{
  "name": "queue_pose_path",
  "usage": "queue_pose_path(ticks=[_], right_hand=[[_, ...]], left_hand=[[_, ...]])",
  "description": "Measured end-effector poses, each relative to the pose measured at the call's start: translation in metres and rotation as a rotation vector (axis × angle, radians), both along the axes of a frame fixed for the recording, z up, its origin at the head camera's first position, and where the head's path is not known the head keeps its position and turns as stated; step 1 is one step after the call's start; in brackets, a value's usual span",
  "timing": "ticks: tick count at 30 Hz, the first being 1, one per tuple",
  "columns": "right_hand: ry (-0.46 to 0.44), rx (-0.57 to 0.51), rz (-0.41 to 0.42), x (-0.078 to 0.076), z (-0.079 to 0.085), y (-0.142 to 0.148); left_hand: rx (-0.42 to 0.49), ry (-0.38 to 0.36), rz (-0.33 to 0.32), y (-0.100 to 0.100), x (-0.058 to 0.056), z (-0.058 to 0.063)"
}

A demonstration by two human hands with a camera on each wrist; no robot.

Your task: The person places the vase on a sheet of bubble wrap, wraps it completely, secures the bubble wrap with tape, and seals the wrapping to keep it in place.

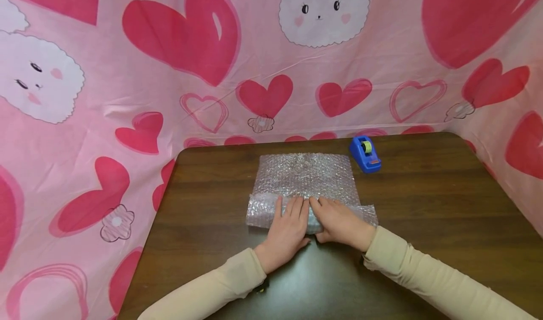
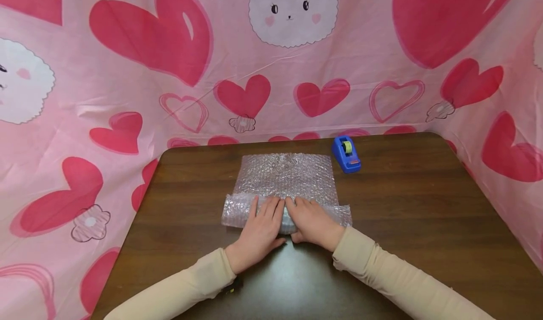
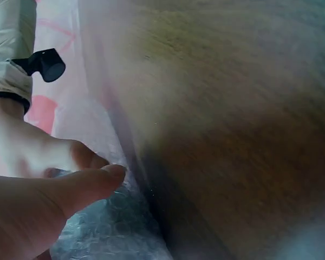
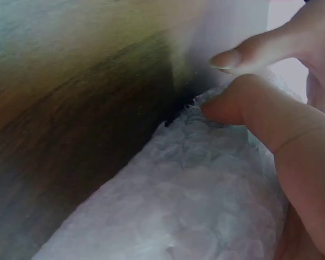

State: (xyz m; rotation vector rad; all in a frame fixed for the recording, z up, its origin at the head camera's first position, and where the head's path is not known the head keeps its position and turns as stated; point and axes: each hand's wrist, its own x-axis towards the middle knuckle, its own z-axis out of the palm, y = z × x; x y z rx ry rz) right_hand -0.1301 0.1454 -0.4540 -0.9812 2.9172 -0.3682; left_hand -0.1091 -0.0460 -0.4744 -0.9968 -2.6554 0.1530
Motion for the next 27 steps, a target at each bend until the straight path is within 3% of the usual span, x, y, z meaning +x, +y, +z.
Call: queue_pose_path(ticks=[10, 23, 27], right_hand=[[-0.076, -0.026, 0.016, -0.003, 0.009, -0.004], [-0.228, 0.004, 0.019, -0.008, 0.016, -0.007], [-0.265, -0.004, 0.014, -0.012, 0.016, -0.005]], left_hand=[[-0.06, 0.092, 0.036, 0.0, -0.001, -0.006], [-0.009, 0.085, 0.039, -0.001, -0.003, -0.009], [0.03, 0.043, 0.019, 0.0, -0.006, -0.008]])
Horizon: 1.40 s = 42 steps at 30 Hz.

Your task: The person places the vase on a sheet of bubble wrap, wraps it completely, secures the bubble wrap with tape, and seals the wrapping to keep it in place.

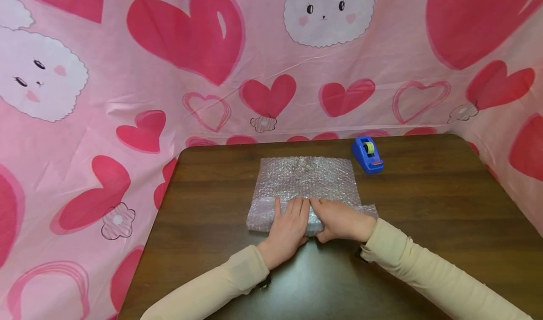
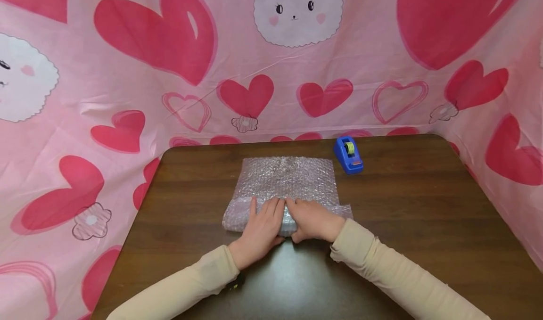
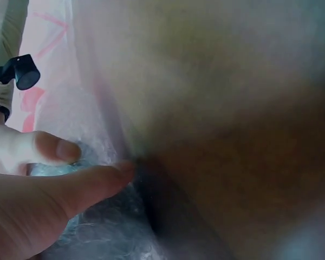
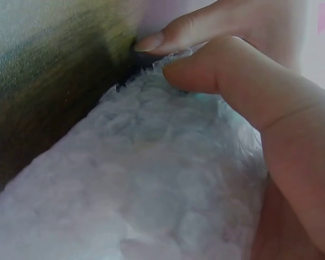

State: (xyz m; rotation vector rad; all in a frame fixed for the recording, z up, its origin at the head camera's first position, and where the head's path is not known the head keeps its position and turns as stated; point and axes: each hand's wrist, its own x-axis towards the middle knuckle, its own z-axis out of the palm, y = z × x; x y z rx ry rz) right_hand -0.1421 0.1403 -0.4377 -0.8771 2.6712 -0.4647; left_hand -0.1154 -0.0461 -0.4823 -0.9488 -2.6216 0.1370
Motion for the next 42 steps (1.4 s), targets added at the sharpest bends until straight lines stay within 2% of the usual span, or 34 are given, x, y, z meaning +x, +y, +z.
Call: queue_pose_path(ticks=[6, 10, 13, 19, 22, 29, 35, 39, 42], right_hand=[[-0.018, -0.018, -0.007, -0.003, -0.002, 0.005], [0.026, 0.006, -0.014, -0.001, -0.002, 0.007], [0.124, 0.066, -0.033, 0.004, -0.002, 0.006], [0.461, 0.153, -0.039, 0.018, -0.002, 0.001], [0.543, 0.17, -0.037, 0.028, -0.004, -0.003], [0.575, 0.176, -0.046, 0.043, -0.015, -0.009], [0.577, 0.125, -0.061, 0.039, -0.021, -0.007], [0.554, 0.072, -0.069, 0.034, -0.025, -0.006], [0.571, 0.069, -0.07, 0.033, -0.027, -0.005]], left_hand=[[0.011, -0.069, -0.01, 0.003, -0.004, 0.004], [0.005, -0.124, 0.001, 0.005, -0.007, 0.006], [0.019, -0.166, 0.006, 0.005, -0.009, 0.008], [0.081, -0.209, 0.023, 0.004, -0.015, 0.011], [0.102, -0.237, 0.033, 0.004, -0.017, 0.012], [0.121, -0.32, 0.035, 0.004, -0.023, 0.014], [0.138, -0.369, 0.015, 0.002, -0.028, 0.018], [0.139, -0.377, -0.005, 0.001, -0.029, 0.018], [0.133, -0.381, -0.011, 0.001, -0.03, 0.019]])
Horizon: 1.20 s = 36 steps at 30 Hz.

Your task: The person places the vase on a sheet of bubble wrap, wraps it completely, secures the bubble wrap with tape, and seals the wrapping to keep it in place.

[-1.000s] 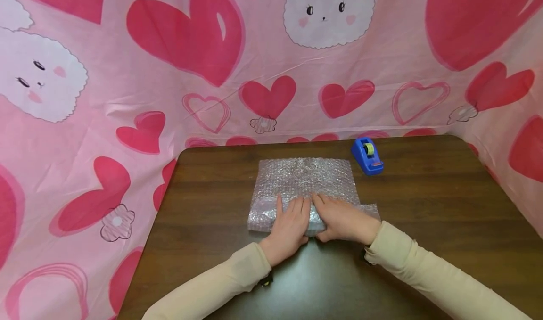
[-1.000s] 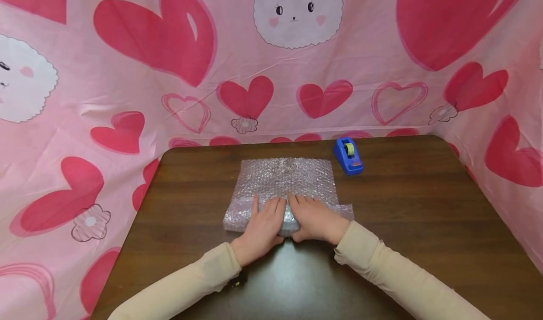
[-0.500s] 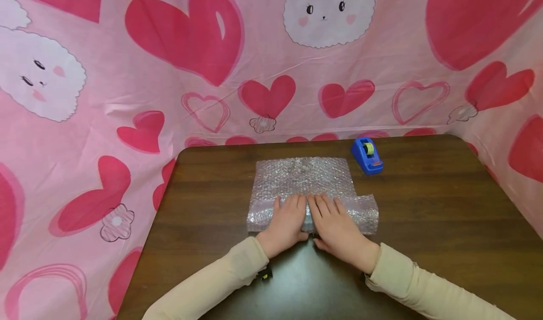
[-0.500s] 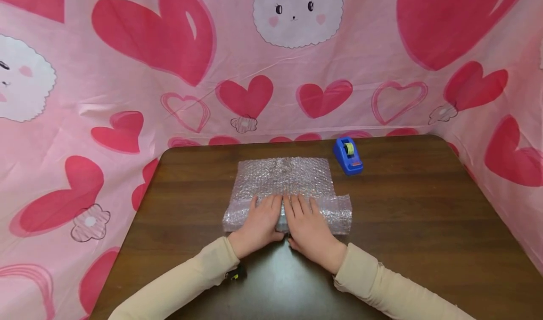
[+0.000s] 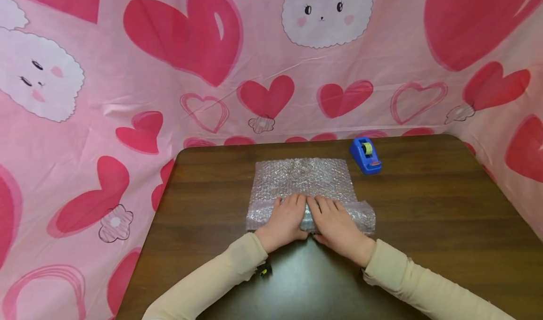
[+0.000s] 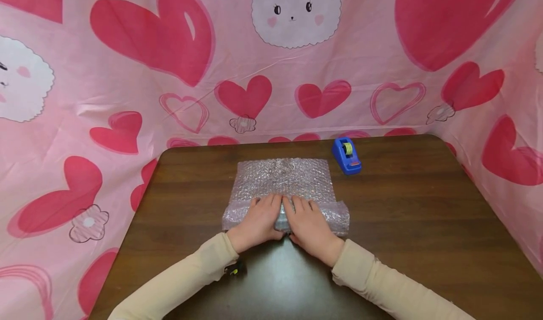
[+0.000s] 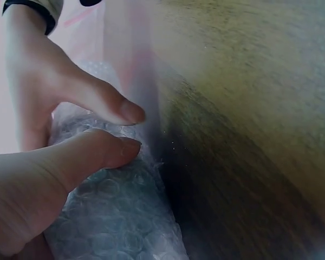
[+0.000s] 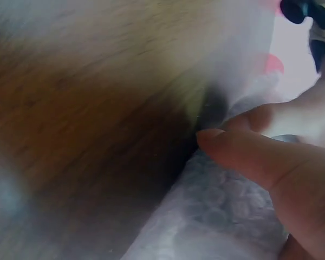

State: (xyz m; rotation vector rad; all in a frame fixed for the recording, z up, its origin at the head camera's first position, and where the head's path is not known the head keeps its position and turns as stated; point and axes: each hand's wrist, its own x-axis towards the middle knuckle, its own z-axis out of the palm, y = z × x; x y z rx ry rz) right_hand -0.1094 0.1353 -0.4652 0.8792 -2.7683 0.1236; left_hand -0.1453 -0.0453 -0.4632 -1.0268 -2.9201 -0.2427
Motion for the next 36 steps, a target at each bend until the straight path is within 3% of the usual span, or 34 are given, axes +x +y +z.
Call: queue_pose_path(ticks=[5, 9, 17, 22, 25, 29, 36], right_hand=[[0.057, 0.031, -0.009, -0.003, -0.004, 0.0], [0.053, 0.032, 0.0, -0.007, -0.006, 0.002], [-0.149, -0.041, 0.043, -0.019, 0.002, 0.006], [-0.265, -0.052, 0.04, -0.024, 0.008, 0.006], [-0.332, -0.066, 0.027, -0.028, 0.011, 0.005], [-0.394, -0.076, 0.006, -0.031, 0.013, 0.004], [-0.439, -0.069, 0.008, -0.032, 0.021, -0.001]], left_hand=[[-0.002, -0.006, -0.005, 0.001, 0.0, 0.002], [0.001, 0.005, -0.022, 0.0, 0.0, 0.001], [0.056, -0.027, -0.029, -0.005, -0.004, -0.003], [0.089, -0.004, -0.044, -0.008, -0.004, -0.003], [0.073, -0.001, -0.047, -0.008, -0.004, -0.001], [-0.016, 0.027, -0.038, -0.008, 0.001, 0.002], [-0.064, 0.089, -0.018, -0.008, 0.006, 0.001]])
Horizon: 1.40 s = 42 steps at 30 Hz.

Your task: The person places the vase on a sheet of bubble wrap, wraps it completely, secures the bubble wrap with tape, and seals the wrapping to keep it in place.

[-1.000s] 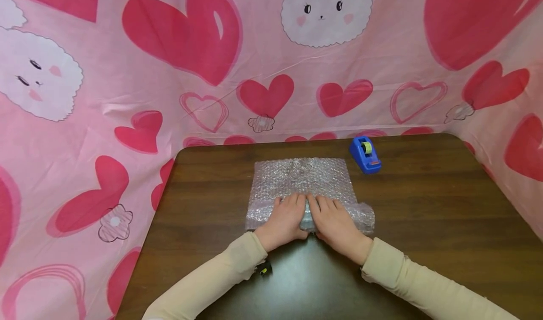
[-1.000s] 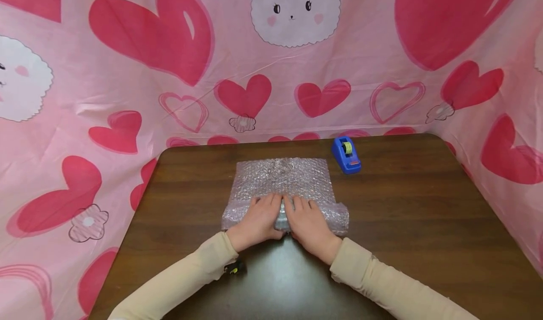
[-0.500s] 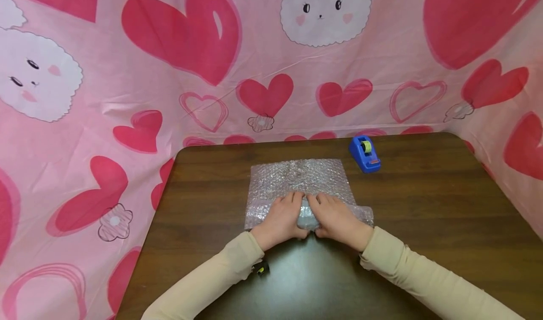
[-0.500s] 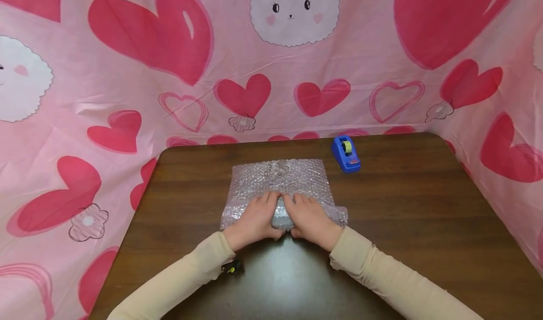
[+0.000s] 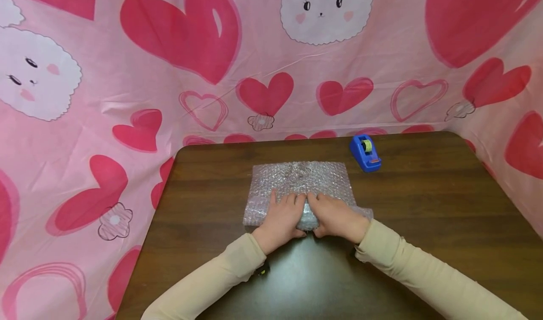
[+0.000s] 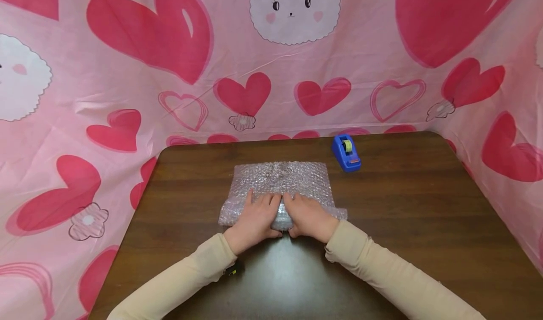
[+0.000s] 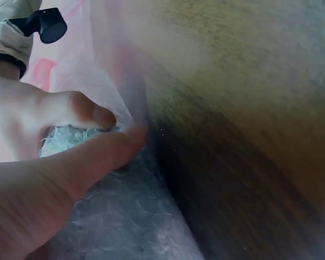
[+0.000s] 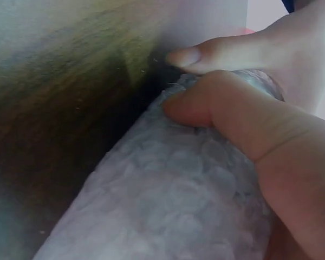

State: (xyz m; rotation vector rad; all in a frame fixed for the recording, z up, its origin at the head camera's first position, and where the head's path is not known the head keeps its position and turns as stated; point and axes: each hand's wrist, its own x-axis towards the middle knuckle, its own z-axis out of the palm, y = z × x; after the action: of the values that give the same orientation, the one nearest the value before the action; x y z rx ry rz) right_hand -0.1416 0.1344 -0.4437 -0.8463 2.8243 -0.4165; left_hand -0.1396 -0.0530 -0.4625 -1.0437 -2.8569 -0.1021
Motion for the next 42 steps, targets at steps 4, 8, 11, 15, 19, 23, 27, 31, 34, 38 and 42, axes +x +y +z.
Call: queue_pose_path(ticks=[4, 8, 11, 15, 19, 23, 27, 31, 34, 38, 42], right_hand=[[-0.032, 0.017, 0.007, -0.002, 0.006, -0.003], [-0.073, 0.033, 0.022, -0.005, 0.009, -0.004], [-0.119, 0.027, 0.029, -0.008, 0.01, -0.002], [-0.1, 0.032, 0.025, -0.007, 0.01, -0.002], [0.051, 0.096, 0.02, 0.001, 0.013, -0.002], [0.14, 0.136, 0.023, 0.009, 0.013, -0.001], [0.182, 0.136, 0.03, 0.012, 0.009, 0.003], [0.292, 0.168, 0.053, 0.014, 0.0, 0.005], [0.373, 0.192, 0.069, 0.016, -0.005, 0.005], [0.423, 0.204, 0.073, 0.015, -0.011, 0.005], [0.452, 0.204, 0.083, 0.011, -0.014, 0.005]], left_hand=[[0.026, 0.042, -0.012, -0.002, -0.003, -0.003], [0.074, 0.051, -0.033, -0.004, -0.006, -0.006], [0.103, 0.035, -0.044, -0.006, -0.007, -0.006], [0.124, -0.013, -0.045, -0.007, -0.008, -0.008], [0.116, -0.068, -0.034, -0.006, -0.011, -0.008], [0.097, -0.132, -0.021, -0.006, -0.017, -0.006], [0.111, -0.214, -0.023, -0.006, -0.022, -0.003], [0.126, -0.293, -0.026, -0.005, -0.027, -0.001], [0.126, -0.332, -0.029, -0.005, -0.029, 0.002], [0.129, -0.371, -0.035, -0.005, -0.031, 0.005], [0.12, -0.388, -0.03, -0.005, -0.032, 0.005]])
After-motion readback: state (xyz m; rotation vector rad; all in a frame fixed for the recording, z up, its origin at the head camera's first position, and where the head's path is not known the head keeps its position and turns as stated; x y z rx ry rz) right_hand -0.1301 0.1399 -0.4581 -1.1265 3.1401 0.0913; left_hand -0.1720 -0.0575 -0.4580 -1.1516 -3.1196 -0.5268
